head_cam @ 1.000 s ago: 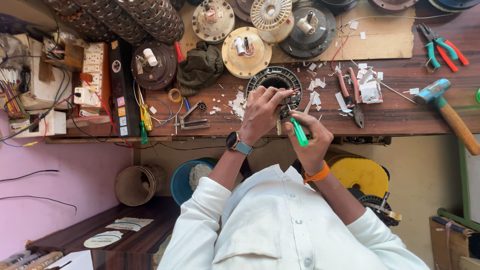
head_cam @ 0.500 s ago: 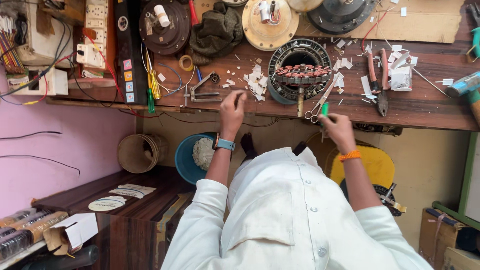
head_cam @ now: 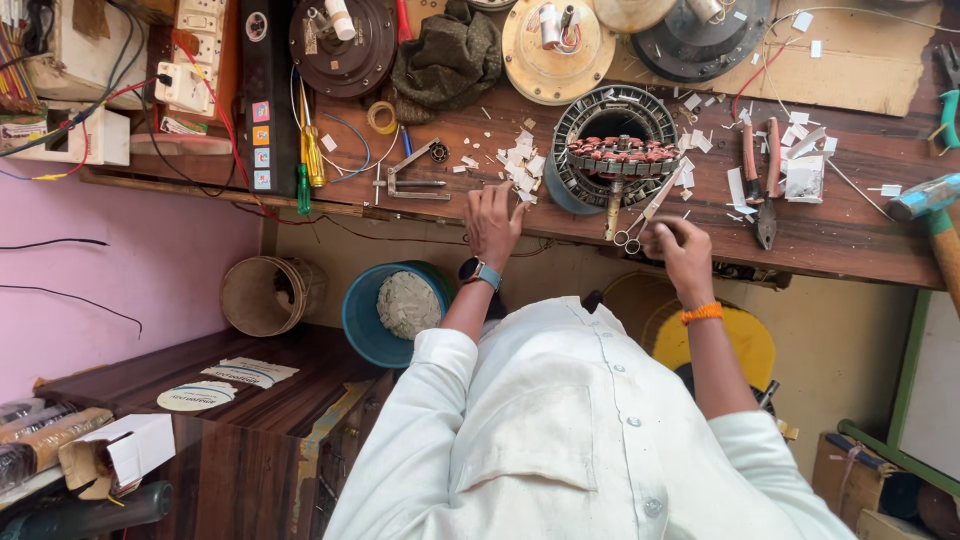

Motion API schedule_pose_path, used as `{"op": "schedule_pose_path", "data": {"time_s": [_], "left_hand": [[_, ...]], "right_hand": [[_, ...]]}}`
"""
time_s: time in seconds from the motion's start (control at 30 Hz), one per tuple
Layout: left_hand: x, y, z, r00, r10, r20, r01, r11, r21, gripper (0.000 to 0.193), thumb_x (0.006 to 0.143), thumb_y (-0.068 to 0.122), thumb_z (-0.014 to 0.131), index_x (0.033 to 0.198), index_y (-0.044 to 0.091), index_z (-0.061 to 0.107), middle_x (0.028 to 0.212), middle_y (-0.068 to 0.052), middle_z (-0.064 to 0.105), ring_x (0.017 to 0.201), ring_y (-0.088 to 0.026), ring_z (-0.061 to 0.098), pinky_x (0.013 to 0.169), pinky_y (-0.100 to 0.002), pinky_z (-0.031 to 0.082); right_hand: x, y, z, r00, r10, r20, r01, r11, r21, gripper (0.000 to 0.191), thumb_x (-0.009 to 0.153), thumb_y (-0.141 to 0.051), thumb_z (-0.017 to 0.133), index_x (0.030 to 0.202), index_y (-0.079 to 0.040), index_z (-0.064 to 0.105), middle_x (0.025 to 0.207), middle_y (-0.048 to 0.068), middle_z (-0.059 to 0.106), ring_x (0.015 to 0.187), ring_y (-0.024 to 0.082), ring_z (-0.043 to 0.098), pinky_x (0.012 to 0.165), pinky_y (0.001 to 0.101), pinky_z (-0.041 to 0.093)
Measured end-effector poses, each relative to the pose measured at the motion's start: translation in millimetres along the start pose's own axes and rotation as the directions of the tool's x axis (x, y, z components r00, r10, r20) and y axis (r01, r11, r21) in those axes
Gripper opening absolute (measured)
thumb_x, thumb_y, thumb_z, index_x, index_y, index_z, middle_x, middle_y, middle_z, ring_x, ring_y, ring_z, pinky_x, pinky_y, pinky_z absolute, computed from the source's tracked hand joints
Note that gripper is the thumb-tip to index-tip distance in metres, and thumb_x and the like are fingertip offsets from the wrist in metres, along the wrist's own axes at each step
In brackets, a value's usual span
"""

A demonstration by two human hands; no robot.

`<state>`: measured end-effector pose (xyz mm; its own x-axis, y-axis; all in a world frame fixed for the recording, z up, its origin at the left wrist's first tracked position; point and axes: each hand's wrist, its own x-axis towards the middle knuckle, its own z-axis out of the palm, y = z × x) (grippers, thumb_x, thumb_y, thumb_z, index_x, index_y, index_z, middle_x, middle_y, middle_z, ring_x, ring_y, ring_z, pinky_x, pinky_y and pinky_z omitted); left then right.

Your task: The person works on an electric motor armature clamped in a holder on a cluttered workbench. They cut small pieces of insulation paper with scissors, insert the paper wedges into the armature slots by hand, use a screwdriver to press them in, and hammer a component, occasionally retrieving items from a drawer below the bench.

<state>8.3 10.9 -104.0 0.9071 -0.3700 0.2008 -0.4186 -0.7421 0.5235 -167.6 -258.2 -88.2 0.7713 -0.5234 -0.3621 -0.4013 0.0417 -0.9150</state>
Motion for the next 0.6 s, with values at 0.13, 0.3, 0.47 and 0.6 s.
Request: {"op": "schedule_pose_path", "data": {"time_s": [0.13,0.3,0.47,0.6], "left_hand": [[11,4,11,0.995,-0.096,0.013,0.094,0.991,0.096,0.042,0.077,0.038,0.084,0.107,0.013,0.068,0.105,-0.007,0.062,0.105,-0.031,0.054,0.088,-0.049,0.044],[18,0,29,0.994,-0.069,0.089,0.068,0.998,0.017,0.026,0.081,0.025,0.081,0.102,0.017,0.068,0.108,-0.006,0.065,0.108,-0.029,0.055,0.088,-0.047,0.044],[24,-18,37,0.988,-0.138,0.066,0.152,0.923,-0.353,0.022,0.085,0.02,0.08,0.1,0.01,0.067,0.097,-0.007,0.07,0.095,-0.027,0.064,0.083,-0.043,0.05],[27,-27,35,0.935,-0.351,0.052,0.312,0.742,-0.593,0.027,0.084,0.019,0.08,0.098,0.004,0.062,0.088,-0.01,0.073,0.08,-0.026,0.072,0.074,-0.038,0.057]], "right_hand": [[-22,17,-14,0.991,0.092,-0.1,-0.085,0.994,0.07,0.02,0.106,-0.006,0.055,0.117,0.003,0.069,0.096,0.011,0.074,0.075,0.013,0.068,0.071,0.028,0.059],[-36,26,-24,0.976,0.114,-0.184,-0.091,0.988,0.125,0.02,0.107,-0.011,0.056,0.117,0.001,0.069,0.097,0.009,0.074,0.074,0.012,0.067,0.07,0.0272,0.058],[-37,25,-23,0.972,0.109,-0.206,-0.074,0.982,0.171,0.021,0.108,-0.014,0.055,0.116,0.0,0.069,0.096,0.008,0.073,0.075,0.012,0.067,0.071,0.0269,0.059],[-33,23,-18,0.977,0.101,-0.188,-0.065,0.98,0.189,0.022,0.109,-0.015,0.054,0.115,0.0,0.07,0.096,0.008,0.073,0.075,0.012,0.067,0.071,0.0268,0.059]]}}
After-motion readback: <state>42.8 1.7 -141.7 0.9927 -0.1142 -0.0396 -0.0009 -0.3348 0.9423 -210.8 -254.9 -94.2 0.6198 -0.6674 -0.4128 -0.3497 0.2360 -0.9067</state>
